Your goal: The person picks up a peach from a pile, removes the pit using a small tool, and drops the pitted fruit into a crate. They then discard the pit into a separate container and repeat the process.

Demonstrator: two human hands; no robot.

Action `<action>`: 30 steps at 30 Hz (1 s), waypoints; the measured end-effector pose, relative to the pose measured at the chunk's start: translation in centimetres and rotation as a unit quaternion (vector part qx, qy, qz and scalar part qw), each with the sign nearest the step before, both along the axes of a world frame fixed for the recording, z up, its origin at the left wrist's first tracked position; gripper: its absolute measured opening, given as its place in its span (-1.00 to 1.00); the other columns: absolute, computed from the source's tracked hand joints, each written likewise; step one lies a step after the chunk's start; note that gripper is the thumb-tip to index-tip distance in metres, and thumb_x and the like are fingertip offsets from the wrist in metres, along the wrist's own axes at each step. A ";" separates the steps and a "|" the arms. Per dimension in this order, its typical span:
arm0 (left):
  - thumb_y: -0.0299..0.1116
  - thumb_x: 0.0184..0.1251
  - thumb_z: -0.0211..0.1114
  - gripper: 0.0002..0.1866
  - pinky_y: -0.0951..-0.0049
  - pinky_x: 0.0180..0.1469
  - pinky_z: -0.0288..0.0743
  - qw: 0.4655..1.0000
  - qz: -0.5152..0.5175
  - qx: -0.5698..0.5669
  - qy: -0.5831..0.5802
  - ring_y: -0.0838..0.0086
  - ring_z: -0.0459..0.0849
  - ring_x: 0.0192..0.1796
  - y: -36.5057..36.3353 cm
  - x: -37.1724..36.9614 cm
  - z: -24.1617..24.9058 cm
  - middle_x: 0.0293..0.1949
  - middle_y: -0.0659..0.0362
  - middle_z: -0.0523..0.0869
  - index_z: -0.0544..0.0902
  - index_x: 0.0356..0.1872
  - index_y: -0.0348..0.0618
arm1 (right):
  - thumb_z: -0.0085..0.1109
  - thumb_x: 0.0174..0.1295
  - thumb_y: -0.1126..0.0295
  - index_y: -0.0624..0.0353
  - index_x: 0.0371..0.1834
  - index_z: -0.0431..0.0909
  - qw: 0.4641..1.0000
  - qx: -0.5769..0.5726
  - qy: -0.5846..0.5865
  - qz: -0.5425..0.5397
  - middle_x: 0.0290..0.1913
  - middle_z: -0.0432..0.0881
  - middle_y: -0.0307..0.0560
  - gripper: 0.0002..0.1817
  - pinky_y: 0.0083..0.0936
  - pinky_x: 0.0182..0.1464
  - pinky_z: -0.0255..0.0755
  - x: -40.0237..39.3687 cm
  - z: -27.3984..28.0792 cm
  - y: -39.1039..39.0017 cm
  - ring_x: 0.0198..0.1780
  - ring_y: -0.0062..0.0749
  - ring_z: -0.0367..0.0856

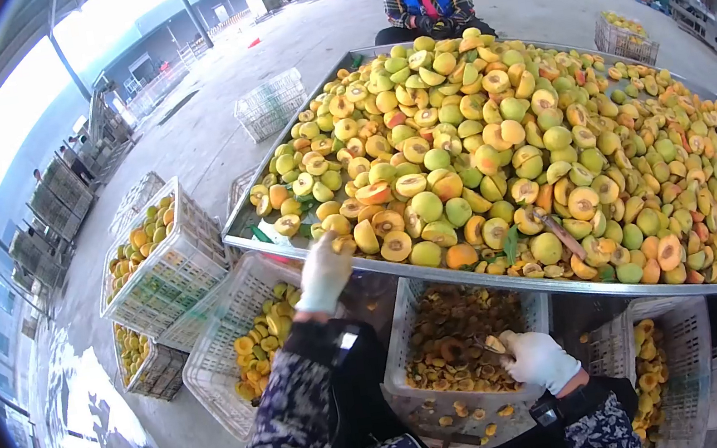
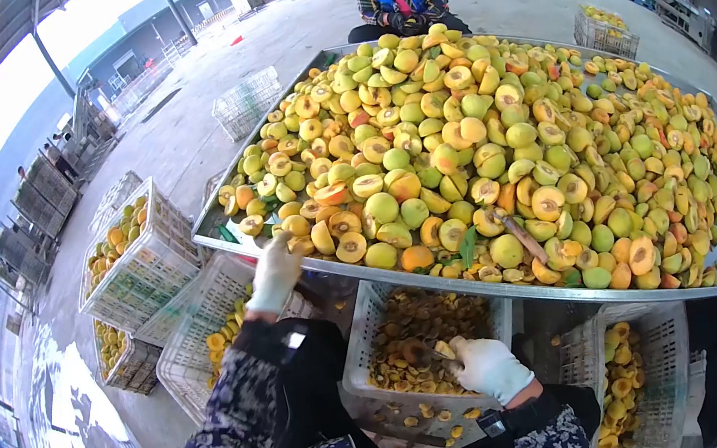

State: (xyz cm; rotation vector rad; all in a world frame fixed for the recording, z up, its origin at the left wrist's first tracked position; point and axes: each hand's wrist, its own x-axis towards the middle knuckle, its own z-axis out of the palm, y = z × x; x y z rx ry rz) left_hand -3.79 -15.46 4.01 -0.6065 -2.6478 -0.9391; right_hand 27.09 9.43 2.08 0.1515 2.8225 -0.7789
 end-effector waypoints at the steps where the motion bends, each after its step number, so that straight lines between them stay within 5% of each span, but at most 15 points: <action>1: -0.07 0.28 0.27 -0.46 0.14 0.11 0.51 1.000 -0.026 -0.011 0.001 -0.06 0.64 0.05 2.1 -1.6 -1.8 -0.06 -0.23 0.67 0.57 0.08 -0.35 | 0.15 0.25 0.18 0.20 -0.11 0.46 1.000 0.004 0.003 -0.005 -0.33 0.67 0.18 -0.67 -0.04 -0.14 0.50 -0.2 -0.2 0.2 -0.20 0.16 0.65; 5: 0.04 0.19 0.32 -0.36 0.11 0.09 0.52 0.968 0.043 -0.195 -0.150 -0.04 0.66 0.04 7.3 -3.4 -0.4 -0.09 -0.20 0.69 0.53 0.06 -0.36 | 0.14 0.27 0.16 0.20 -0.12 0.44 0.999 -0.007 0.031 -0.020 -0.32 0.66 0.20 -0.67 -0.02 -0.15 0.49 -1.0 -0.8 1.0 -0.20 0.18 0.64; 7: -0.12 0.13 0.34 -0.48 0.16 0.08 0.52 0.975 -0.009 -0.132 -0.179 0.00 0.68 0.02 6.0 -5.9 -1.9 -0.09 -0.18 0.70 0.55 -0.01 -0.35 | 0.13 0.27 0.15 0.20 -0.14 0.43 0.998 -0.032 0.047 -0.033 -0.31 0.66 0.22 -0.67 -0.01 -0.15 0.48 -1.3 -0.1 1.2 -0.20 0.20 0.63; 8: -0.27 0.09 0.31 -0.52 0.21 0.06 0.53 0.963 -0.005 0.030 -0.269 0.03 0.68 -0.01 5.3 -6.0 -2.2 -0.11 -0.19 0.70 0.55 0.00 -0.38 | 0.13 0.30 0.11 0.21 -0.07 0.45 0.997 -0.047 0.043 -0.044 -0.32 0.64 0.25 -0.63 -0.02 -0.16 0.47 -1.5 0.3 1.4 -0.20 0.22 0.62; 9: -0.35 0.12 0.29 -0.50 0.26 -0.05 0.59 0.975 0.000 0.086 -0.204 0.12 0.71 -0.07 4.7 -5.5 -2.5 -0.13 -0.11 0.71 0.51 0.09 -0.38 | 0.13 0.30 0.11 0.21 -0.07 0.45 0.997 -0.052 0.043 -0.046 -0.32 0.64 0.25 -0.63 -0.02 -0.16 0.47 -1.8 0.9 1.5 -0.20 0.22 0.62; 11: -0.41 0.20 0.23 -0.45 0.31 -0.15 0.65 0.888 -0.068 0.327 -0.315 0.21 0.70 -0.06 4.9 -2.5 -1.5 -0.06 -0.01 0.67 0.41 0.24 -0.33 | 0.09 0.35 0.04 0.22 0.05 0.45 0.970 -0.198 0.100 -0.096 -0.33 0.63 0.28 -0.55 -0.04 -0.16 0.47 -2.5 1.9 1.5 -0.18 0.27 0.60; 15: -0.50 0.34 0.18 -0.42 0.29 -0.35 0.69 0.637 -0.237 0.532 -0.504 0.23 0.72 -0.20 9.0 5.0 1.4 -0.01 0.01 0.61 0.27 0.38 -0.11 | 0.04 0.41 -0.08 0.24 0.11 0.45 0.873 -0.439 0.102 -0.185 -0.34 0.64 -0.06 -0.44 -0.38 -0.33 0.48 -4.2 3.4 1.0 -0.39 -0.26 0.65; 16: -0.50 0.34 0.19 -0.38 0.26 -0.28 0.72 0.635 -0.278 0.509 -0.510 0.20 0.72 -0.11 10.2 5.5 0.7 0.06 0.00 0.58 0.22 0.41 -0.12 | 0.06 0.40 -0.07 0.26 0.13 0.43 0.856 -0.459 0.147 -0.188 -0.30 0.59 -0.19 -0.43 -0.56 -0.40 0.43 -4.9 3.1 1.1 -0.45 -0.57 0.54; 19: -0.52 0.32 0.20 -0.33 0.23 -0.08 0.70 0.596 -0.328 0.467 -0.564 0.22 0.66 0.07 13.2 7.3 1.4 0.15 0.00 0.53 0.18 0.44 -0.15 | 0.04 0.42 -0.04 0.28 0.09 0.40 0.790 -0.537 0.158 -0.253 -0.31 0.58 -0.15 -0.46 -0.60 -0.46 0.40 -6.3 4.1 1.3 -0.52 -0.60 0.51; 23: -0.51 0.28 0.20 -0.31 0.39 -0.04 0.64 0.625 -0.352 0.402 -0.569 0.39 0.57 0.13 15.5 7.4 0.2 0.22 0.09 0.45 0.17 0.44 -0.20 | -0.02 0.46 0.02 0.26 -0.11 0.38 0.802 -0.491 0.182 -0.287 -0.35 0.57 -0.18 -0.57 -0.65 -0.52 0.35 -7.1 3.7 2.0 -0.56 -0.66 0.46; 24: -0.50 0.28 0.20 -0.30 0.41 0.02 0.60 0.623 -0.354 0.408 -0.565 0.40 0.54 0.15 15.6 7.4 -0.5 0.23 0.08 0.45 0.17 0.45 -0.20 | 0.00 0.46 0.08 0.26 -0.14 0.40 0.799 -0.492 0.177 -0.297 -0.42 0.58 -0.06 -0.62 -0.51 -0.52 0.38 -7.4 3.6 2.1 -0.60 -0.40 0.50; 25: -0.49 0.27 0.21 -0.29 0.43 0.09 0.56 0.621 -0.357 0.414 -0.562 0.41 0.52 0.17 15.7 7.2 -1.0 0.23 0.08 0.44 0.16 0.45 -0.20 | 0.00 0.46 0.08 0.26 -0.14 0.40 0.799 -0.490 0.172 -0.302 -0.42 0.58 -0.06 -0.62 -0.51 -0.52 0.38 -7.6 3.0 2.2 -0.60 -0.40 0.50; 27: -0.44 0.28 0.21 -0.29 0.46 0.20 0.45 0.636 -0.343 0.421 -0.549 0.42 0.48 0.20 15.8 7.3 -0.8 0.23 0.08 0.44 0.15 0.45 -0.24 | 0.04 0.44 0.15 0.25 -0.17 0.41 0.920 -0.216 0.259 -0.201 -0.48 0.55 0.12 -0.67 -0.31 -0.49 0.40 -8.0 1.7 2.3 -0.57 0.03 0.52; 28: -0.45 0.28 0.20 -0.29 0.42 0.27 0.38 0.661 -0.358 0.395 -0.528 0.40 0.45 0.24 15.8 7.2 -1.0 0.25 0.08 0.43 0.14 0.45 -0.25 | 0.10 0.39 0.23 0.26 -0.17 0.42 0.916 -0.218 0.249 -0.227 -0.50 0.50 0.25 -0.73 -0.15 -0.46 0.40 -8.4 1.5 2.0 -0.47 0.29 0.50; 30: -0.46 0.31 0.13 -0.30 0.37 0.36 0.28 0.683 -0.369 0.366 -0.513 0.38 0.40 0.30 15.4 7.1 -0.9 0.29 0.06 0.37 0.10 0.47 -0.28 | 0.13 0.37 0.26 0.25 -0.19 0.41 0.921 -0.184 0.262 -0.224 -0.50 0.51 0.24 -0.75 -0.14 -0.47 0.40 -9.2 2.0 1.7 -0.47 0.27 0.52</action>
